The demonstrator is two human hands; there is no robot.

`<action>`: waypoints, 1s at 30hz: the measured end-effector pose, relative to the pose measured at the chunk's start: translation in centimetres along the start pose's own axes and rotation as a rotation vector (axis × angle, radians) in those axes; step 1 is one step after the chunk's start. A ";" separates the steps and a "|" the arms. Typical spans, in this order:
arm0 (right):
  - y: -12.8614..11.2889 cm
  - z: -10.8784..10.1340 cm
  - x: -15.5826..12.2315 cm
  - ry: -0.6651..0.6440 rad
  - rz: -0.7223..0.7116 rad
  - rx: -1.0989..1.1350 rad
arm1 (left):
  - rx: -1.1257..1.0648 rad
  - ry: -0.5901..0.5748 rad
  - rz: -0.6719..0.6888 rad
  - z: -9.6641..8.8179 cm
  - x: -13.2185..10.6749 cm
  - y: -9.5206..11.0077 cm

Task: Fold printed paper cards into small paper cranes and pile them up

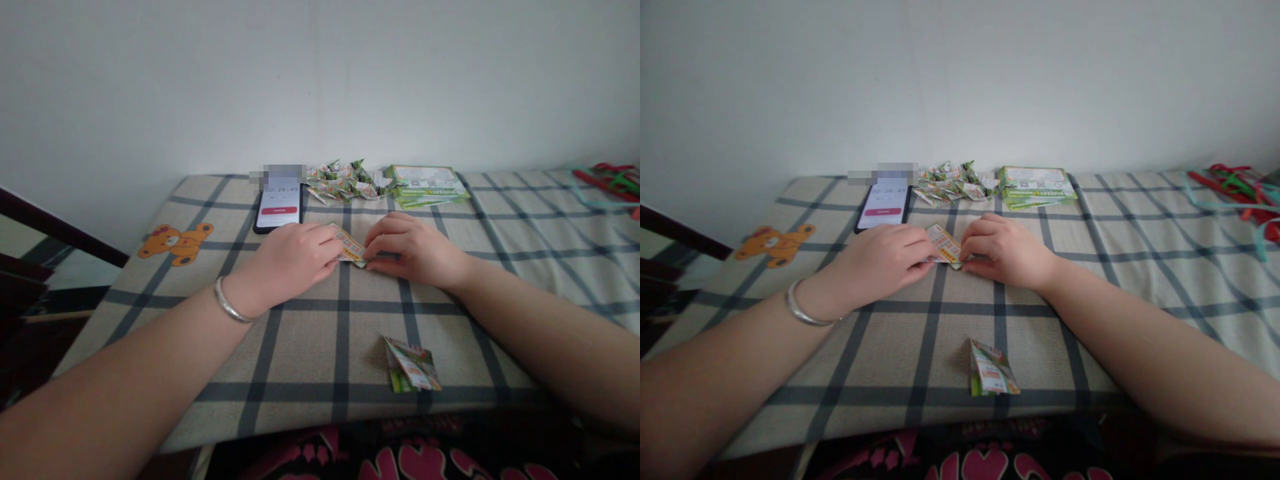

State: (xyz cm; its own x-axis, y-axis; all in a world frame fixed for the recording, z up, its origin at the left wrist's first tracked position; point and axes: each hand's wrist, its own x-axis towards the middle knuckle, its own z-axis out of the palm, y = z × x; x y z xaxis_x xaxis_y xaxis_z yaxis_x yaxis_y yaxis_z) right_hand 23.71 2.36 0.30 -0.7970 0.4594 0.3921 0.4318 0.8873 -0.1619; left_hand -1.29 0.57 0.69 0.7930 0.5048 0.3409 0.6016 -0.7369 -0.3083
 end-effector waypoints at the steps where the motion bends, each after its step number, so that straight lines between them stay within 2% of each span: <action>1: 0.0 -0.1 0.0 0.007 -0.002 0.000 | 0.009 0.002 -0.003 0.0 0.0 0.0; 8: 0.5 -0.4 -0.1 0.011 0.006 -0.079 | 0.022 -0.021 0.010 -0.2 0.0 -0.3; 17: 0.2 -0.5 -0.1 -0.012 0.051 -0.156 | -0.229 -0.049 -0.119 0.6 -0.1 -0.8; 23: 0.5 -0.3 -0.1 0.002 0.014 -0.173 | -0.264 -0.093 -0.115 0.8 -0.1 -0.8; 30: 0.4 -0.1 0.0 -0.006 -0.023 -0.151 | -0.440 -0.042 -0.044 1.5 -0.1 -1.2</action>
State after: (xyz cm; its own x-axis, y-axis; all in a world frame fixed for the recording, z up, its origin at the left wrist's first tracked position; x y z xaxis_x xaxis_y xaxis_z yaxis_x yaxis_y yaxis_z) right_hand 23.99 2.73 0.34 -0.8098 0.4397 0.3885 0.4717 0.8817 -0.0148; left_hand -1.96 2.04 -0.29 0.7762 0.5511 0.3062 0.5442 -0.8309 0.1160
